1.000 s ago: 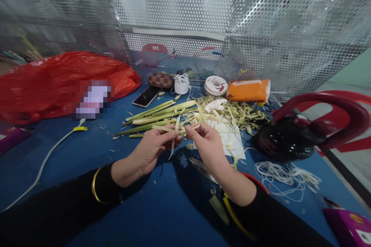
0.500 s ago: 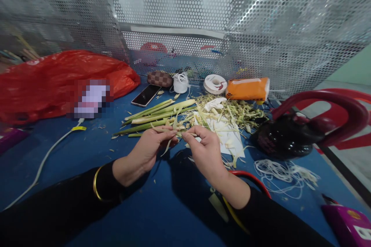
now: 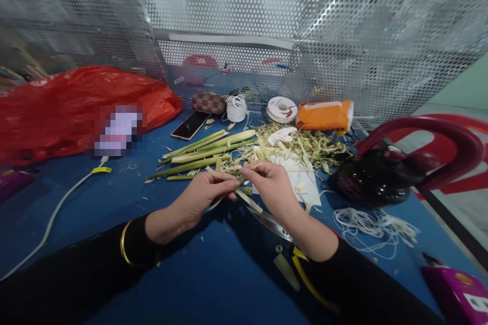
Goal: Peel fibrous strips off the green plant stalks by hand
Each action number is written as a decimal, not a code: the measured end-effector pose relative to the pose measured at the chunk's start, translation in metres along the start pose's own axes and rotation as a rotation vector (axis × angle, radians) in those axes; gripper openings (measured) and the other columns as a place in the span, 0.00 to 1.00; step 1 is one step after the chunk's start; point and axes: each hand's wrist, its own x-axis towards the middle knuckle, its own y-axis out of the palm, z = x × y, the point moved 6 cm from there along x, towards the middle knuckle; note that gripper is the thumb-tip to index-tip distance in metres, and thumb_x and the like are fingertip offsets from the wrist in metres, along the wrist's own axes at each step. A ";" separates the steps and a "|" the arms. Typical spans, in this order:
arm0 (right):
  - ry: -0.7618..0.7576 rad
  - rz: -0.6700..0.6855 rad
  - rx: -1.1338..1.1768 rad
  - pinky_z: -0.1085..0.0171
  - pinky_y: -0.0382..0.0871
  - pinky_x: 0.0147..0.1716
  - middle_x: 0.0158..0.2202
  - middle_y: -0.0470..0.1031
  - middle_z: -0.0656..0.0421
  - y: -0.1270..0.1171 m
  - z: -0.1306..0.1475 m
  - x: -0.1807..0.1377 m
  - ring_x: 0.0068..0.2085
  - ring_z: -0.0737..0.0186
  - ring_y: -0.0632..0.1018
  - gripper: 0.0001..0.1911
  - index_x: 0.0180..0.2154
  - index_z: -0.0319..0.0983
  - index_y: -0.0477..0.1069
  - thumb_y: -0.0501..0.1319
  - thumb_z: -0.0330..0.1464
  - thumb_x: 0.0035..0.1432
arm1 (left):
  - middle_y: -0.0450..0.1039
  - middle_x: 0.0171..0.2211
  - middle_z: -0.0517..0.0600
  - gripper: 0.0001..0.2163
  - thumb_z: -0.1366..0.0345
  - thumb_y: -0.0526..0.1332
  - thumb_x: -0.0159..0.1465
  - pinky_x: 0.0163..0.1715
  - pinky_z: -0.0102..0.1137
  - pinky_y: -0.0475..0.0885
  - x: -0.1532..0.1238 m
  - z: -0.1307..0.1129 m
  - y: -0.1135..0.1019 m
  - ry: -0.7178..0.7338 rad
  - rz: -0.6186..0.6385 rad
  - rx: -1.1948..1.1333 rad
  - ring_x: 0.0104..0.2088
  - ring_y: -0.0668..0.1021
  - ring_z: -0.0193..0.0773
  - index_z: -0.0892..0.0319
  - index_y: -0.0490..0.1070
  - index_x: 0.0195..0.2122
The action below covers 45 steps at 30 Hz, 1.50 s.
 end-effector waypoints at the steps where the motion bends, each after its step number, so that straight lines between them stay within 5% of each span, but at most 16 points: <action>1: -0.007 -0.021 -0.001 0.62 0.65 0.32 0.26 0.75 0.60 0.000 -0.001 -0.001 0.30 0.62 0.72 0.09 0.24 0.39 0.75 0.66 0.38 0.47 | 0.73 0.19 0.50 0.05 0.66 0.68 0.53 0.24 0.26 0.60 0.000 0.001 0.001 0.002 0.023 0.020 0.21 0.71 0.31 0.63 0.79 0.24; 6: -0.046 -0.041 -0.073 0.63 0.64 0.30 0.23 0.73 0.61 0.000 -0.001 -0.004 0.27 0.63 0.72 0.09 0.24 0.39 0.75 0.65 0.37 0.49 | 0.73 0.17 0.49 0.07 0.65 0.70 0.52 0.25 0.27 0.62 -0.003 0.004 0.007 -0.052 0.100 0.013 0.21 0.71 0.31 0.63 0.77 0.22; 11: 0.094 0.092 0.174 0.59 0.69 0.39 0.30 0.79 0.55 0.001 -0.008 0.002 0.36 0.58 0.78 0.14 0.33 0.39 0.78 0.61 0.43 0.56 | 0.71 0.20 0.46 0.08 0.63 0.70 0.54 0.28 0.26 0.68 -0.003 0.001 0.006 -0.156 0.102 -0.333 0.22 0.73 0.29 0.63 0.77 0.31; 16: -0.014 0.300 0.075 0.60 0.69 0.42 0.31 0.79 0.58 0.015 0.005 -0.003 0.35 0.61 0.77 0.10 0.32 0.41 0.78 0.62 0.40 0.56 | 0.70 0.22 0.44 0.07 0.66 0.69 0.55 0.25 0.22 0.68 -0.001 -0.001 0.000 -0.181 0.066 -0.504 0.21 0.72 0.26 0.62 0.75 0.32; 24: -0.162 0.234 -0.174 0.63 0.65 0.31 0.23 0.72 0.61 0.016 0.010 -0.008 0.27 0.64 0.72 0.12 0.26 0.39 0.71 0.58 0.37 0.59 | 0.71 0.21 0.46 0.07 0.68 0.68 0.56 0.20 0.20 0.66 -0.003 0.004 0.005 -0.246 0.151 -0.557 0.20 0.73 0.26 0.64 0.74 0.33; 30: -0.361 0.109 -0.490 0.65 0.61 0.27 0.21 0.69 0.63 0.008 0.023 -0.012 0.25 0.65 0.69 0.11 0.25 0.41 0.69 0.58 0.35 0.60 | 0.68 0.18 0.45 0.02 0.75 0.63 0.58 0.19 0.18 0.66 -0.003 0.000 0.002 -0.227 0.041 -0.650 0.17 0.69 0.25 0.65 0.72 0.30; 40: -0.219 0.151 -0.222 0.65 0.64 0.29 0.21 0.71 0.62 0.010 0.014 -0.005 0.26 0.65 0.71 0.11 0.24 0.40 0.70 0.58 0.35 0.58 | 0.66 0.18 0.44 0.02 0.75 0.62 0.59 0.19 0.20 0.66 0.001 -0.003 0.003 -0.208 0.142 -0.671 0.17 0.69 0.25 0.65 0.71 0.30; 45: -0.176 0.166 -0.147 0.62 0.67 0.37 0.29 0.76 0.59 0.015 0.015 -0.008 0.33 0.62 0.74 0.08 0.31 0.40 0.75 0.59 0.36 0.57 | 0.67 0.19 0.44 0.04 0.73 0.66 0.56 0.21 0.21 0.68 0.003 -0.003 0.002 -0.185 0.143 -0.588 0.19 0.70 0.26 0.64 0.72 0.31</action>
